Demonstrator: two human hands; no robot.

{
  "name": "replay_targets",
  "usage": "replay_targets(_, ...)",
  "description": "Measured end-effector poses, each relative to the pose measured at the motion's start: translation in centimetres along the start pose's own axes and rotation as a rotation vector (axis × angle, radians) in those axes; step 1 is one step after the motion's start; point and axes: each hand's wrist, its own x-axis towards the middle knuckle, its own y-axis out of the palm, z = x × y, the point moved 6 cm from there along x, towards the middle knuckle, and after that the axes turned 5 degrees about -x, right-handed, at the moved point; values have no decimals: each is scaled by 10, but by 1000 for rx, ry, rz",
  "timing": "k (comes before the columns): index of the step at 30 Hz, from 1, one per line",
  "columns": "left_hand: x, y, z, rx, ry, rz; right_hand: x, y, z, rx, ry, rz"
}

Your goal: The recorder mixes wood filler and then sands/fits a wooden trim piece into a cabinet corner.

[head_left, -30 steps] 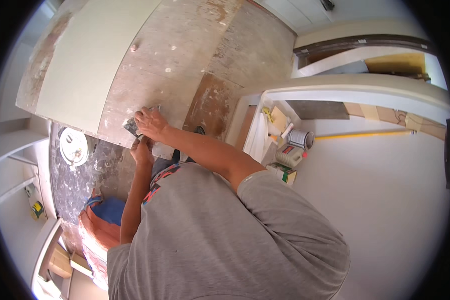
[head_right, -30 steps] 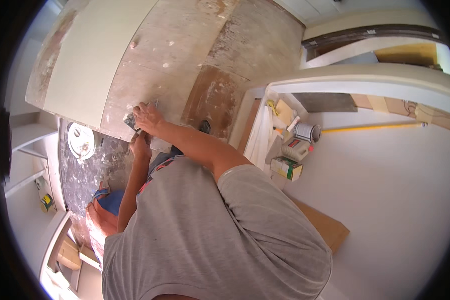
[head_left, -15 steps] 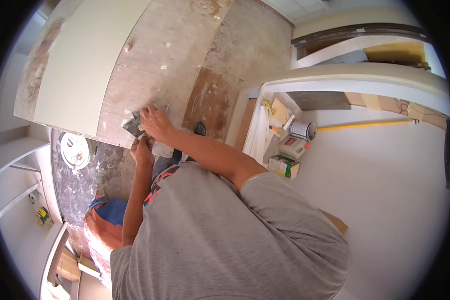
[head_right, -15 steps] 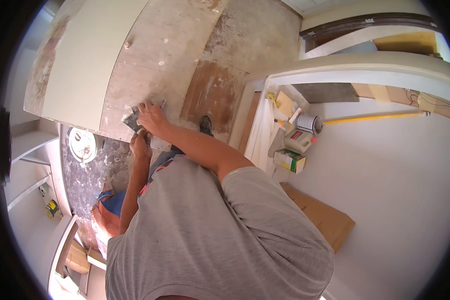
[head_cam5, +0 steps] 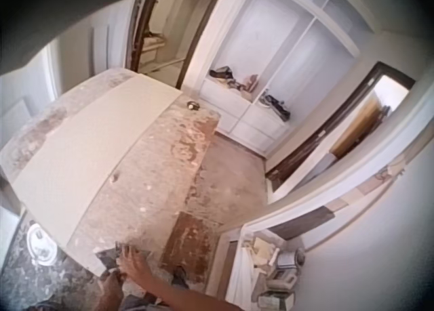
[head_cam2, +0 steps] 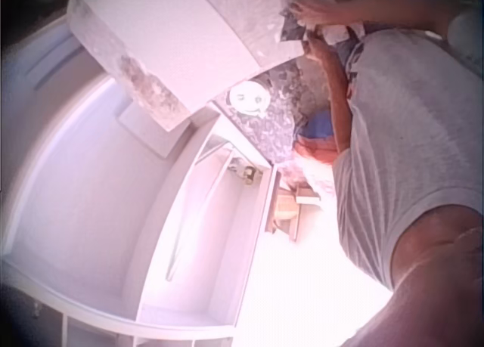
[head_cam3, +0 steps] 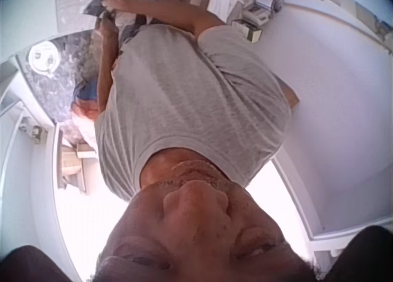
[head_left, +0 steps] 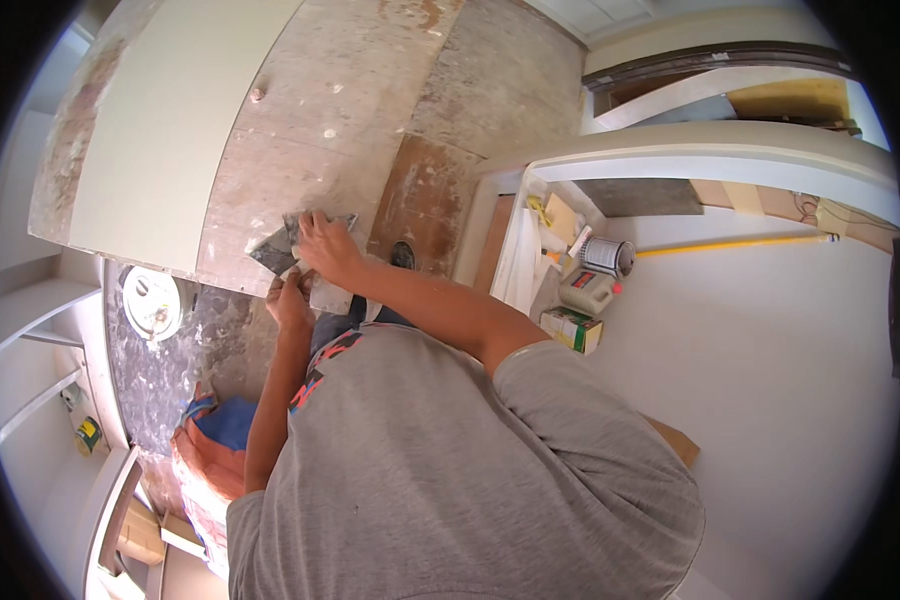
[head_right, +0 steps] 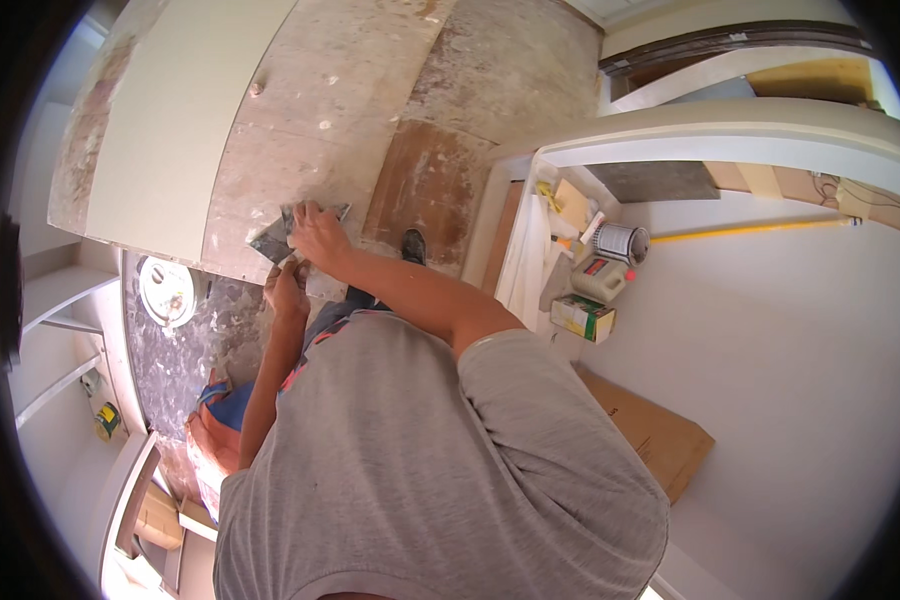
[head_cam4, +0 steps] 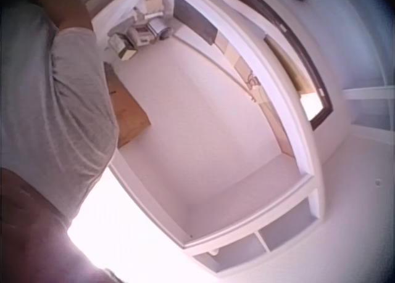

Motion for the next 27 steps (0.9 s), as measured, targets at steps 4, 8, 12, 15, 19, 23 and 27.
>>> replay_targets(4, 2, -3, -1, 69, -6, 11, 37, 6, -14, 42, 16, -17)
replay_targets(8, -26, 7, -24, 44, -75, -20, 39, -2, -51, 474, 156, 10)
replay_targets(12, -32, 8, -53, 17, 106, 119, 14, -39, -88, 595, 299, 13)
replay_targets(15, -30, 27, -86, 320, 567, 185, -4, -48, -95, 603, 319, 38)
replay_targets(19, -31, 30, -94, 857, 703, 254, -20, -51, -69, 578, 220, 160)
replay_targets(23, -50, 43, -101, 901, 686, 290, -33, -45, -46, 467, 85, 155)
replay_targets(27, -58, 51, -111, 759, 777, 53, -48, -34, -24, 431, -26, 159)
